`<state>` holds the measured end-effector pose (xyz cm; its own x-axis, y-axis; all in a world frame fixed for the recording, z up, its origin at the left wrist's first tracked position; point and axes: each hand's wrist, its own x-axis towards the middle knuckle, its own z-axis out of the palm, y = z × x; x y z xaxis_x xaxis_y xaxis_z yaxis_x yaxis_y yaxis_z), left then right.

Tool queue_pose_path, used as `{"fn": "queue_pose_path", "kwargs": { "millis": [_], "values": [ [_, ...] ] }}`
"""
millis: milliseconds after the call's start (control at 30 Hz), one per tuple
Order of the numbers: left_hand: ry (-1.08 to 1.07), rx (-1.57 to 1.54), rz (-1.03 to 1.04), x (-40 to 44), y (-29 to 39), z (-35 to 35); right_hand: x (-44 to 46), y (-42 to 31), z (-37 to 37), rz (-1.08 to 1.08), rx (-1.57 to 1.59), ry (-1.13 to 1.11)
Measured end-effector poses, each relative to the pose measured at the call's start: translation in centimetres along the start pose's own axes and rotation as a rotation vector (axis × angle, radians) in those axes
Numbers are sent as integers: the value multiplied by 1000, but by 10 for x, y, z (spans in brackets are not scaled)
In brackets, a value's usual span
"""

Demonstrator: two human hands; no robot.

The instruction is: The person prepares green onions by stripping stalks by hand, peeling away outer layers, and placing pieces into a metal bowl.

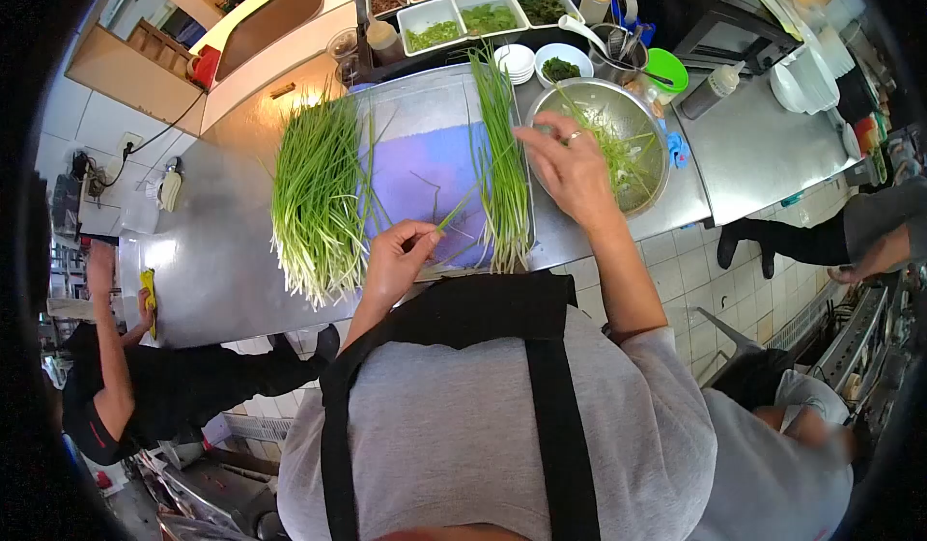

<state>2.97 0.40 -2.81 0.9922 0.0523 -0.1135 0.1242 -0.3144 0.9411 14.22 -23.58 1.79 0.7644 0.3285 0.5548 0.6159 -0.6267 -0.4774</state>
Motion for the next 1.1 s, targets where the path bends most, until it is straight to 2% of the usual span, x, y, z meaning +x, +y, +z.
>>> {"fn": "queue_pose_path", "kwargs": {
  "millis": [133, 267, 333, 400, 467, 567, 600, 700, 800, 900, 967, 1000, 1100],
  "values": [
    [21, -55, 1, -3, 3, -3, 5, 6, 11, -241, -90, -64],
    [17, -52, -37, -4, 7, -11, -1, 10, 25, 143, 327, 16],
    [55, -46, -37, -3, 5, -18, 1, 20, 18, 214, 273, 47],
    [232, 18, 78, -3, 13, -38, 2, 25, 5, 304, 170, 18],
    [494, 206, 254, 0, 25, -67, 1, 30, -7, 412, 19, -77],
    [831, 637, 265, 6, 40, -112, -18, 61, -9, -38, -618, -79],
    [911, 768, 239, 9, 41, -124, -19, 60, -7, -37, -620, -48],
    [943, 1054, 114, 21, 32, -147, -17, 24, -1, -3, -473, -82],
    [829, 1237, 86, 23, 18, -152, -36, -13, 29, -5, -352, -263],
    [910, 1137, 390, 17, 25, -133, -59, -31, 59, -15, -322, -424],
    [739, 707, 386, 13, 23, -109, -68, -31, 71, 21, -328, -494],
    [650, 496, 379, 11, 20, -95, -71, -29, 76, 55, -344, -529],
    [189, 57, 32, 11, 1, -44, -69, -28, 74, 142, -287, -533]
  ]
}}
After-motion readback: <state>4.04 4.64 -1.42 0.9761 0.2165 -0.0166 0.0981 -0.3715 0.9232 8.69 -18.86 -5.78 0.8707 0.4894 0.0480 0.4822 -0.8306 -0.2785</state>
